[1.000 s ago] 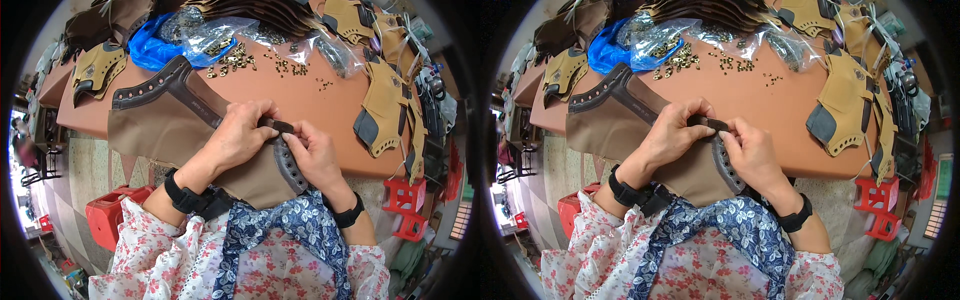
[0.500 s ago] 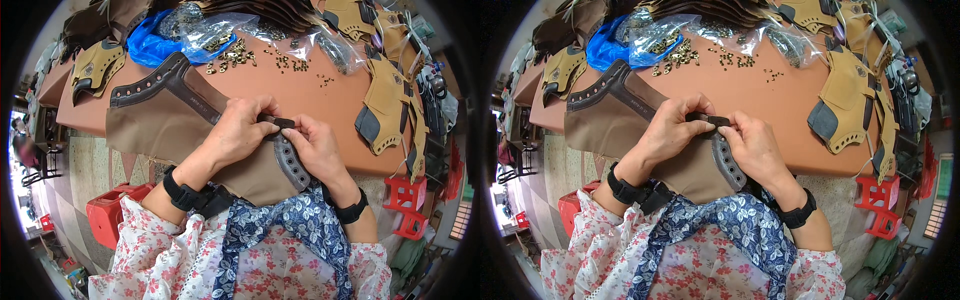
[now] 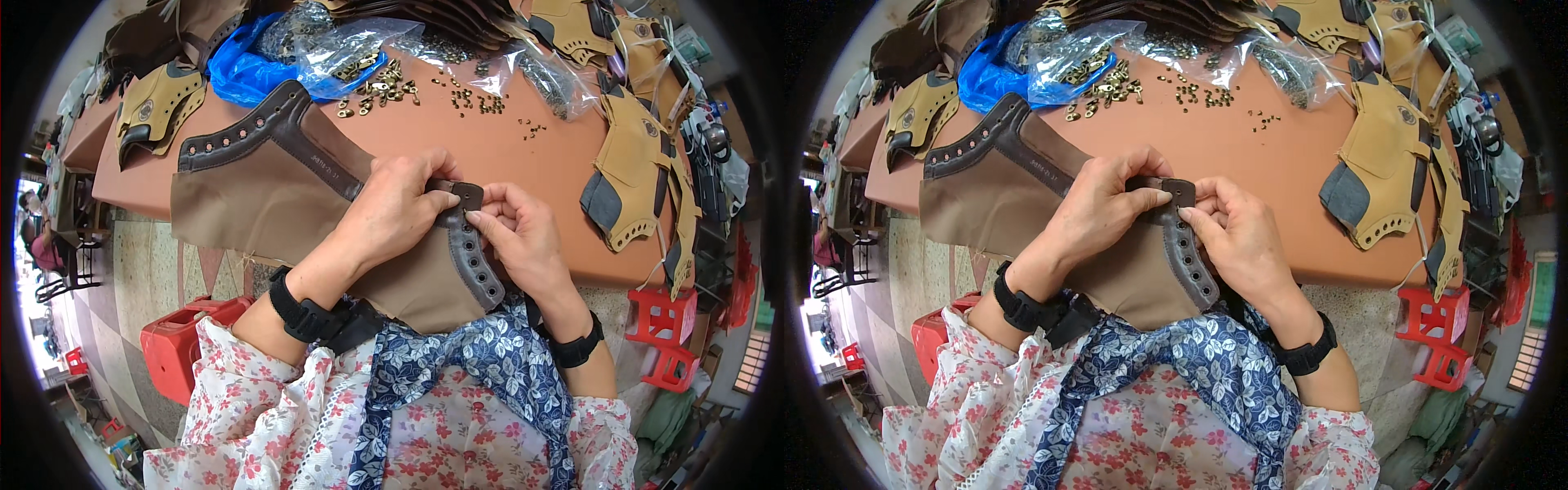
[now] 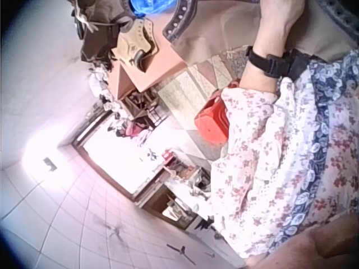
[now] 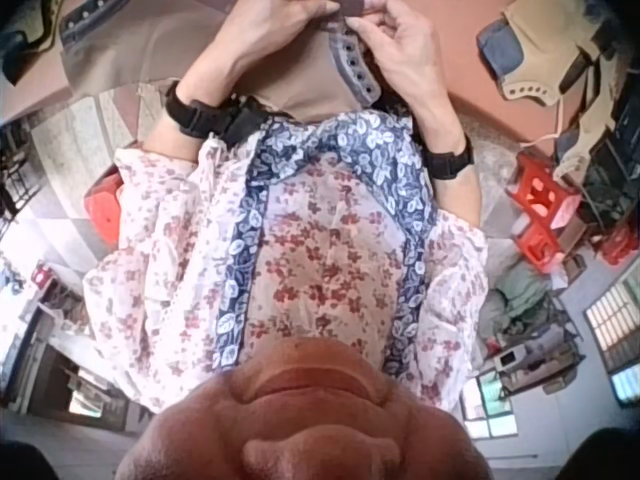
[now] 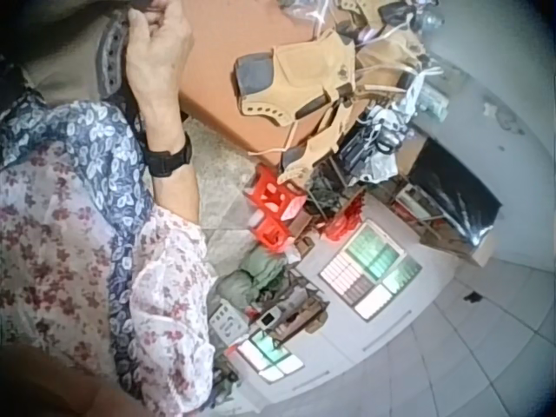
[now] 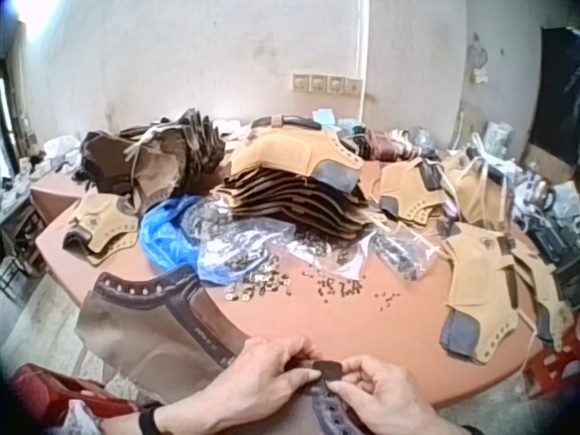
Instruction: Manually assembling leather boot upper components and attaching metal eyelets or decorative studs.
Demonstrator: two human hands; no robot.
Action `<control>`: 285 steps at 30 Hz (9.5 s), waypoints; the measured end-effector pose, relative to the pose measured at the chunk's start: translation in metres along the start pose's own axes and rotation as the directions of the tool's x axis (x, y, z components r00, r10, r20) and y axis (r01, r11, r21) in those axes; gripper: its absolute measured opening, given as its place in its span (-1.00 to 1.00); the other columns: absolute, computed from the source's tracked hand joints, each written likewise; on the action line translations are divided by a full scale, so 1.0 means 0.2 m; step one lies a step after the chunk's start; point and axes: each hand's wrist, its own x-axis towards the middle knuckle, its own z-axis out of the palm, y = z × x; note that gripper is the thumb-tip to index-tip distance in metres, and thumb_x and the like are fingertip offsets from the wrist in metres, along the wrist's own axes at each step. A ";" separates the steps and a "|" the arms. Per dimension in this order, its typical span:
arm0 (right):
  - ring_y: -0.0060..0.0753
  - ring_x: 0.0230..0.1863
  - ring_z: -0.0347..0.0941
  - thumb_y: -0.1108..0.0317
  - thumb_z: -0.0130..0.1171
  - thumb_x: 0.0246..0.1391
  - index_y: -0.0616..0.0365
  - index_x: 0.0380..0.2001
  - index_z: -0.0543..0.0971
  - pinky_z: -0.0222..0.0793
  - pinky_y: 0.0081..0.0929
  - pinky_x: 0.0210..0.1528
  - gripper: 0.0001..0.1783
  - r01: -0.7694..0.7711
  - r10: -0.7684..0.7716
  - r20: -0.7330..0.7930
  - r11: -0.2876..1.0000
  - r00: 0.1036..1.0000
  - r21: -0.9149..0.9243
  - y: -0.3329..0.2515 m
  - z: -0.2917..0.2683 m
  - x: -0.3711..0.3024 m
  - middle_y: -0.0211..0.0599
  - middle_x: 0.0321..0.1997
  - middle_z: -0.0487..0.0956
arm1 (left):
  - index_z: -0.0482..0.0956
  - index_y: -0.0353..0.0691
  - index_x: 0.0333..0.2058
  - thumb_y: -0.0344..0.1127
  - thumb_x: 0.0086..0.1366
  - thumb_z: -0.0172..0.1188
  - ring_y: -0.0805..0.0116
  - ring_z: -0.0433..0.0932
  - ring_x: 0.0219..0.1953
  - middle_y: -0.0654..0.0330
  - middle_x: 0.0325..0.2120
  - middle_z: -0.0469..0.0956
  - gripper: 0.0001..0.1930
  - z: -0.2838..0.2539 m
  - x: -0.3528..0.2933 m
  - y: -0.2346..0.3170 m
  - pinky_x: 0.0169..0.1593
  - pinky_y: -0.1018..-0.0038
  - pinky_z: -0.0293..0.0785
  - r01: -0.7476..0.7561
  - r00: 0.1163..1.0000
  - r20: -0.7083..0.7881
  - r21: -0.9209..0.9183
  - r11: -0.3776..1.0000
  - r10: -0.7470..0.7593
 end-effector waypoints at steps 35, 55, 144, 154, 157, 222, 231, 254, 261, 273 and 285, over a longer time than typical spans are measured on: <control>-0.66 -0.51 0.42 0.49 0.22 0.04 0.32 -0.34 0.59 0.36 -0.61 -0.42 -0.88 -0.020 0.023 0.031 0.994 0.999 -0.104 -0.01 -0.02 0.06 -0.37 -0.53 0.57 | 0.56 -0.36 -0.32 -0.52 0.14 0.24 0.56 0.48 -0.35 0.29 -0.46 0.56 -0.88 -0.01 -0.01 0.00 -0.23 0.55 0.43 0.053 0.998 0.036 -0.131 0.990 -0.049; -0.54 -0.52 0.46 0.50 0.19 0.04 0.34 -0.36 0.57 0.38 -0.48 -0.42 -0.89 0.087 -0.100 -0.051 0.974 0.994 -0.208 0.03 0.02 0.04 -0.27 -0.56 0.58 | 0.56 -0.35 -0.34 -0.54 0.13 0.25 0.57 0.48 -0.38 0.30 -0.48 0.57 -0.90 0.00 0.00 0.00 -0.27 0.57 0.43 0.065 0.998 0.028 -0.130 0.989 -0.062; -0.36 -0.47 0.50 0.55 0.24 0.00 0.25 -0.38 0.56 0.40 -0.50 -0.40 -0.91 0.386 -0.429 -0.046 0.849 0.902 -0.360 0.06 0.01 -0.04 -0.24 -0.44 0.53 | 0.49 -0.33 -0.30 -0.50 0.25 0.17 0.61 0.45 -0.38 0.32 -0.45 0.53 -0.93 -0.04 0.06 -0.03 -0.30 0.63 0.38 0.151 0.969 0.219 -0.139 0.979 -0.118; -0.68 -0.40 0.45 0.58 0.23 0.06 0.27 -0.34 0.58 0.35 -0.70 -0.37 -0.92 0.339 -0.351 -0.028 0.919 0.936 -0.200 0.03 0.00 -0.04 -0.40 -0.40 0.53 | 0.49 -0.32 -0.28 -0.48 0.24 0.18 0.66 0.42 -0.42 0.36 -0.50 0.49 -0.90 -0.05 0.06 -0.02 -0.35 0.67 0.32 0.228 0.955 0.238 -0.215 0.950 -0.175; -0.67 -0.40 0.45 0.57 0.23 0.05 0.28 -0.33 0.59 0.36 -0.68 -0.36 -0.92 0.361 -0.372 -0.016 0.910 0.928 -0.205 0.04 -0.01 -0.03 -0.40 -0.40 0.53 | 0.50 -0.33 -0.25 -0.48 0.24 0.19 0.65 0.42 -0.42 0.36 -0.49 0.49 -0.87 -0.03 0.06 -0.03 -0.33 0.67 0.32 0.222 0.960 0.225 -0.246 0.943 -0.168; -0.70 -0.61 0.42 0.48 0.21 0.08 0.29 -0.43 0.51 0.31 -0.69 -0.58 -0.90 0.010 -0.004 0.056 0.994 0.998 -0.108 -0.01 0.00 0.02 -0.48 -0.59 0.48 | 0.50 -0.30 -0.01 -0.43 0.04 0.38 0.23 0.54 -0.21 0.13 -0.24 0.57 -0.51 -0.71 -0.38 0.03 -0.05 0.39 0.43 0.085 0.815 -0.506 0.586 0.806 0.282; -0.74 -0.55 0.44 0.38 0.19 0.15 0.27 -0.29 0.58 0.25 -0.73 -0.56 -0.84 -0.102 0.102 0.155 0.995 0.983 -0.006 -0.04 -0.08 0.02 -0.49 -0.54 0.54 | 0.55 -0.32 -0.02 -0.46 0.17 0.32 0.64 0.47 -0.29 0.35 -0.31 0.58 -0.63 -0.74 -0.39 -0.10 -0.19 0.73 0.36 0.181 0.865 -0.484 0.048 0.982 -0.135; -0.18 -0.27 0.57 0.75 0.20 -0.07 0.28 -0.24 0.55 0.47 -0.40 -0.23 -0.72 0.579 -0.806 -0.004 0.429 0.592 -0.694 -0.13 -0.25 -0.14 -0.13 -0.27 0.61 | 0.58 -0.30 -0.50 -0.71 -0.09 0.23 0.30 0.55 -0.28 0.19 -0.39 0.56 -0.82 -0.54 -0.45 -0.07 -0.25 0.46 0.47 -0.327 0.772 -0.421 0.380 0.865 0.476; -0.06 -0.23 0.57 0.79 0.18 -0.19 0.25 -0.21 0.54 0.50 -0.33 -0.16 -0.60 0.587 -0.850 0.051 0.317 0.524 -0.745 -0.05 -0.28 -0.18 -0.03 -0.23 0.60 | 0.55 -0.33 -0.51 -0.70 -0.01 0.24 0.23 0.57 -0.27 0.16 -0.37 0.54 -0.86 -0.49 -0.43 -0.13 -0.21 0.42 0.49 -0.370 0.722 -0.395 0.471 0.800 0.567; -0.06 -0.31 0.57 0.68 0.32 -0.18 0.25 -0.19 0.53 0.50 -0.30 -0.25 -0.61 0.561 -0.869 0.096 0.226 0.486 -0.797 -0.05 -0.23 -0.15 -0.06 -0.29 0.61 | 0.56 -0.28 -0.48 -0.61 -0.05 0.29 0.14 0.54 -0.27 0.12 -0.38 0.57 -0.87 -0.49 -0.41 -0.10 -0.14 0.29 0.48 -0.425 0.604 -0.375 0.595 0.682 0.703; -0.16 -0.33 0.60 0.57 0.36 -0.16 0.21 -0.19 0.58 0.49 -0.36 -0.31 -0.63 0.540 -0.854 0.046 0.285 0.518 -0.792 -0.14 -0.18 -0.12 -0.16 -0.29 0.63 | 0.51 -0.34 -0.43 -0.68 0.05 0.19 0.17 0.51 -0.23 0.07 -0.32 0.54 -0.87 -0.45 -0.46 -0.17 -0.11 0.32 0.45 -0.390 0.641 -0.527 0.404 0.828 0.559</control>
